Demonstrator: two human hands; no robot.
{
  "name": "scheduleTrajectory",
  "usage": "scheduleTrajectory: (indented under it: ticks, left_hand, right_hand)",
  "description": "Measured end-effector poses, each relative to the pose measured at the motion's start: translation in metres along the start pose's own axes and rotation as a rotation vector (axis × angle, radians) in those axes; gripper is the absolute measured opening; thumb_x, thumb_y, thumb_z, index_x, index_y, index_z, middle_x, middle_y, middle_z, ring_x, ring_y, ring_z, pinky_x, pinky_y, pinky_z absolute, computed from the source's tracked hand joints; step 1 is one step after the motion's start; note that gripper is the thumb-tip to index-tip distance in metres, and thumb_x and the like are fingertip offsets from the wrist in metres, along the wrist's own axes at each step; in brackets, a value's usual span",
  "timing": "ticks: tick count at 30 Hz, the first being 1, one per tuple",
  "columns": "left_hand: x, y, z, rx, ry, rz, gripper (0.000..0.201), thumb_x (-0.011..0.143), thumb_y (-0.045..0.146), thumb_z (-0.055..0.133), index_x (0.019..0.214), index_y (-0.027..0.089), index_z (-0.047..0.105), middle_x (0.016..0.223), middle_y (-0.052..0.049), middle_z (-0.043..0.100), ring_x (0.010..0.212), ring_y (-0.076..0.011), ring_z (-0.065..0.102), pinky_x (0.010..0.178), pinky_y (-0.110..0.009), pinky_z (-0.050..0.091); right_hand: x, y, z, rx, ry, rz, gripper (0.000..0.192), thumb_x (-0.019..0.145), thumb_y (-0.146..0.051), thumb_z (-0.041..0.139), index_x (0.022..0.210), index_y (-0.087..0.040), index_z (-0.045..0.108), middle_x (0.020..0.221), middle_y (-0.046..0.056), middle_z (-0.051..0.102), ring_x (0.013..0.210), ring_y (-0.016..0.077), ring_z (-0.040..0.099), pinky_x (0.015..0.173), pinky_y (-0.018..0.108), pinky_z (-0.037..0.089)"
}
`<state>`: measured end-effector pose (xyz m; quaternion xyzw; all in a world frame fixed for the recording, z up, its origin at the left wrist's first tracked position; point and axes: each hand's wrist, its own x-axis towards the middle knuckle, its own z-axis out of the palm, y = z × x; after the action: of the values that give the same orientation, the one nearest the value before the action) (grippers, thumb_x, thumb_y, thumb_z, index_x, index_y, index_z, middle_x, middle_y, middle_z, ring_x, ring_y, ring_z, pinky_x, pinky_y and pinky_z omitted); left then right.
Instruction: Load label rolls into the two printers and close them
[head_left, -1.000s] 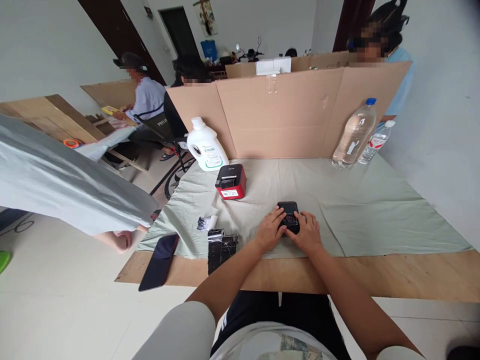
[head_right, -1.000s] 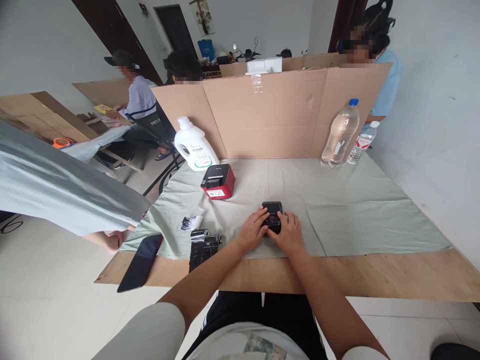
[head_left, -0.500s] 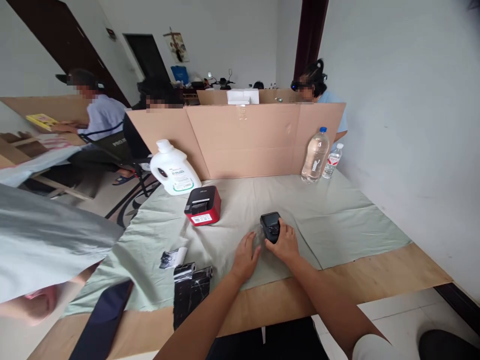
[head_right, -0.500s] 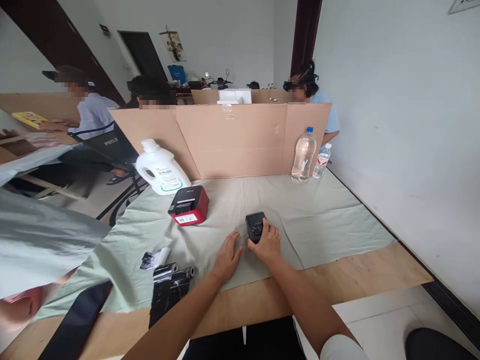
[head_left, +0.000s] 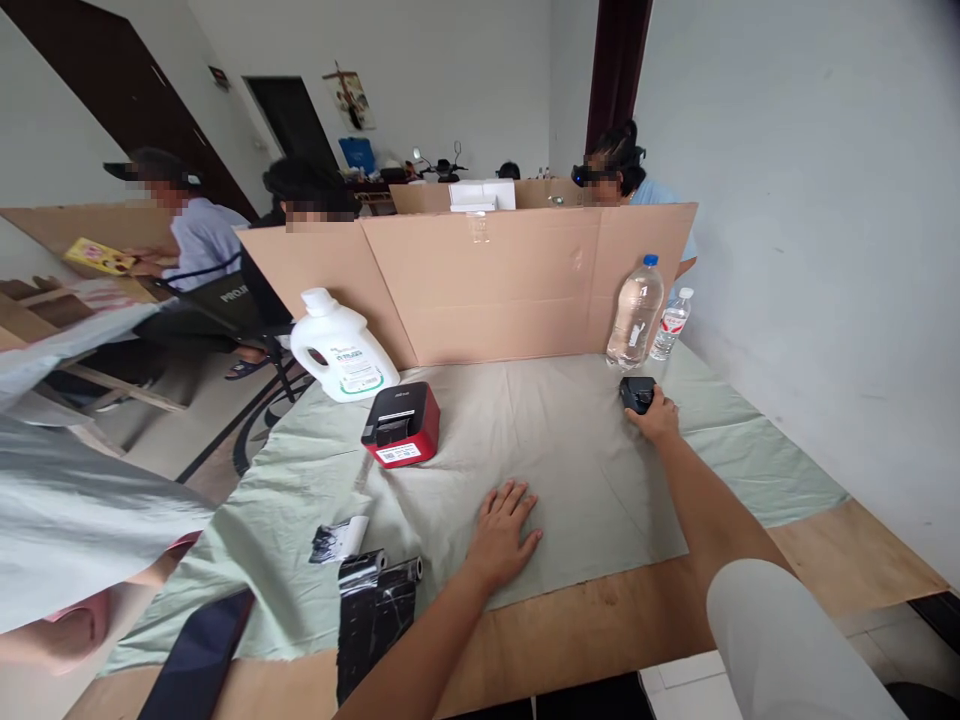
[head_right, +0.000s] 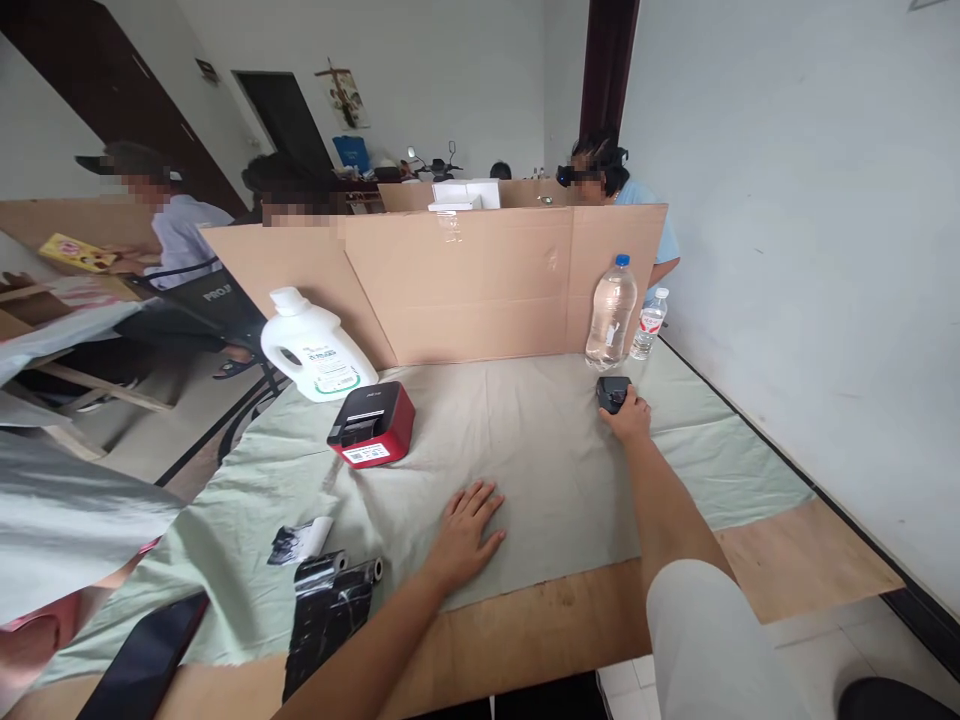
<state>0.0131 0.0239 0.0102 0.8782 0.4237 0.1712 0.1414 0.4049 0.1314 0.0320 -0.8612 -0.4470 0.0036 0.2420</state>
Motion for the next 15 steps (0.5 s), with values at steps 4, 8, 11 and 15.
scheduleTrajectory:
  ticks: [4, 8, 11, 15]
  left_hand:
    - [-0.001, 0.003, 0.003, -0.082, 0.018, -0.011, 0.047, 0.083, 0.04, 0.058, 0.129, 0.028, 0.054, 0.146, -0.007, 0.046, 0.14, -0.0293, 0.032, 0.115, -0.054, 0.019]
    - [0.006, -0.01, 0.0, -0.384, 0.181, -0.156, 0.036, 0.088, 0.037, 0.051, 0.121, 0.025, 0.057, 0.135, -0.01, 0.054, 0.128, -0.0252, 0.048, 0.108, -0.048, 0.035]
    - [0.012, -0.046, -0.029, -0.566, 0.533, -0.331, 0.031, 0.091, 0.035, 0.045, 0.116, 0.022, 0.055, 0.126, -0.012, 0.056, 0.118, -0.0227, 0.053, 0.096, -0.04, 0.045]
    - [0.014, -0.122, -0.092, -0.482, 1.033, -0.552, 0.026, 0.089, 0.034, 0.05, 0.11, 0.02, 0.053, 0.123, -0.011, 0.053, 0.124, -0.0239, 0.045, 0.109, -0.041, 0.032]
  right_hand:
    - [-0.01, -0.008, 0.001, -0.05, 0.039, -0.002, 0.092, 0.072, -0.049, 0.061, 0.146, -0.008, 0.023, 0.14, 0.03, 0.033, 0.128, 0.0413, 0.034, 0.1, 0.053, 0.028]
    - [-0.036, -0.053, 0.012, -0.087, 0.21, -0.207, 0.081, 0.075, -0.038, 0.059, 0.145, -0.011, 0.027, 0.152, 0.026, 0.018, 0.139, 0.041, 0.016, 0.105, 0.057, 0.02]
    - [-0.064, -0.112, 0.03, 0.039, 0.076, -0.459, 0.07, 0.077, -0.036, 0.057, 0.139, -0.011, 0.038, 0.148, 0.023, 0.031, 0.137, 0.0384, 0.026, 0.106, 0.055, 0.025]
    - [-0.117, -0.206, 0.059, 0.337, -0.255, -0.678, 0.068, 0.079, -0.044, 0.056, 0.138, -0.014, 0.043, 0.14, 0.019, 0.045, 0.131, 0.0323, 0.04, 0.105, 0.048, 0.035]
